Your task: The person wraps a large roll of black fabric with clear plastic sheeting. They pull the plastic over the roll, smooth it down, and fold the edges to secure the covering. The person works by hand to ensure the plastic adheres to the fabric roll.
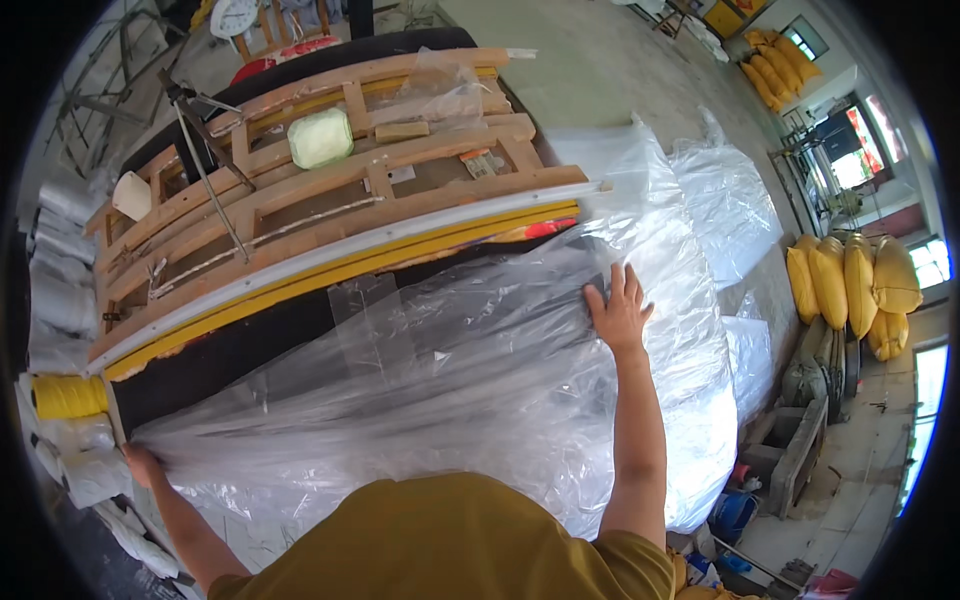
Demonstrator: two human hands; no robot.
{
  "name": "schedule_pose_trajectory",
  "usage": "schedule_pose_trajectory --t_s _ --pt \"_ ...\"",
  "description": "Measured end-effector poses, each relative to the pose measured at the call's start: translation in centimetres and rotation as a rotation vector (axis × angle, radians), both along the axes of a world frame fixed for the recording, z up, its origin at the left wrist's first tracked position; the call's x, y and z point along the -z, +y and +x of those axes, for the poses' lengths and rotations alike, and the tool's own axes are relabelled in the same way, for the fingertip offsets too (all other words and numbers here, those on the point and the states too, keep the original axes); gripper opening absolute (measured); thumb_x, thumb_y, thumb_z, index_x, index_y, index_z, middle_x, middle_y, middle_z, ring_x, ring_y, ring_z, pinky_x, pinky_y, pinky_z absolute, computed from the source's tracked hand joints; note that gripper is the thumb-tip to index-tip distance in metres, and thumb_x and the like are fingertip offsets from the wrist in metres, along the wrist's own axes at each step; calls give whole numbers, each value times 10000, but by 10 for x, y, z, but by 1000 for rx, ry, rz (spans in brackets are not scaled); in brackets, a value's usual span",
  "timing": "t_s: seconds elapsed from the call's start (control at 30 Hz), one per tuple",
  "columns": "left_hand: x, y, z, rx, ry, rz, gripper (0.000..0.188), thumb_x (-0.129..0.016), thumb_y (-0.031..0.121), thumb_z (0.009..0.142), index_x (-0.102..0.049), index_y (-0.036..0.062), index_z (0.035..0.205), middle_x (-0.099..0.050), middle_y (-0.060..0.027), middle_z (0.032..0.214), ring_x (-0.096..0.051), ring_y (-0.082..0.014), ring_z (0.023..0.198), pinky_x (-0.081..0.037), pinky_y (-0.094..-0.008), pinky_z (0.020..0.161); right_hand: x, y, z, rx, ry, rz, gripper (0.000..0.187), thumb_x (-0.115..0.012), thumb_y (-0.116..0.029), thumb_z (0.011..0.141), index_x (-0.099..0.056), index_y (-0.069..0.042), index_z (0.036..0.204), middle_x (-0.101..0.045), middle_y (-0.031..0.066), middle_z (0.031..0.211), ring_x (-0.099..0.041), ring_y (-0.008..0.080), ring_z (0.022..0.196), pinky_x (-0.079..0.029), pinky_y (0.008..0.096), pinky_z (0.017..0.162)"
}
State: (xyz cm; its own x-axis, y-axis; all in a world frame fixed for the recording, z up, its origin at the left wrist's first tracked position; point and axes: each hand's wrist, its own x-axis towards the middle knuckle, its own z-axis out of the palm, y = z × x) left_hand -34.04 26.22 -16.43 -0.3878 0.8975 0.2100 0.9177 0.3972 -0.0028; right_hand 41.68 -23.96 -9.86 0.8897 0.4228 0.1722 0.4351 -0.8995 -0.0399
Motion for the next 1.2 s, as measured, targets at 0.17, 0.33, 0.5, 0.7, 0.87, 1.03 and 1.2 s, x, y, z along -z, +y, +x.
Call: schedule_pose_trajectory --t_s 0.17,0.33,0.5,0.7,0.87,1.03,1.2 --pt "-5 -59 -140 146 227 -50 365 -347 315 939 -533 109 1176 -577 -141 1160 -563 -374 986 -456 -460 783 17 -29 -3 10 -93 121 378 -517 -132 811 -520 -56 1181 -453 192 1284 -412 363 1198 -295 537 977" --pt "-32 -73 -95 72 -16 123 398 -409 408 922 -580 108 1119 -613 -119 1103 -596 -337 931 -471 -422 747 -18 71 -11 -525 -82 338 423 -575 -58 774 -499 6 1185 -519 197 1203 -480 356 1125 -355 432 966" --pt "-27 -125 -250 -353 92 91 445 -355 435 920 -564 163 1203 -623 -121 1104 -594 -334 993 -473 -451 803 -1 56 -66 -600 -136 -37 508 -564 -258 846 -456 18 1258 -474 197 1287 -458 348 1172 -355 415 984" --pt "-34 -112 -307 -348 174 149 388 -380 375 917 -576 117 1130 -615 -162 1076 -606 -334 949 -487 -442 783 9 55 -42 -469 -64 186 293 -600 -222 830 -600 -16 1038 -597 160 1124 -571 320 961 -459 402 812" --pt "32 -104 -305 58 267 148 331 -437 274 906 -577 42 1098 -602 -191 1083 -619 -321 902 -507 -403 763 -5 62 -9 -398 69 179 183 -614 -159 805 -590 -21 923 -599 155 1019 -569 355 909 -464 409 785" --pt "34 -107 -315 -1 139 184 280 -455 243 905 -575 42 1059 -594 -140 999 -560 -259 803 -478 -364 720 5 99 31 -423 -68 -179 206 -548 -157 844 -578 -22 998 -577 165 1020 -548 334 989 -406 461 856" --pt "-2 -10 -182 388 640 797 234 -456 240 909 -577 61 1001 -588 -75 882 -481 -190 689 -433 -335 672 89 66 139 -366 -148 234 331 -403 -204 947 -466 44 1158 -547 260 1117 -538 419 1005 -430 446 846"
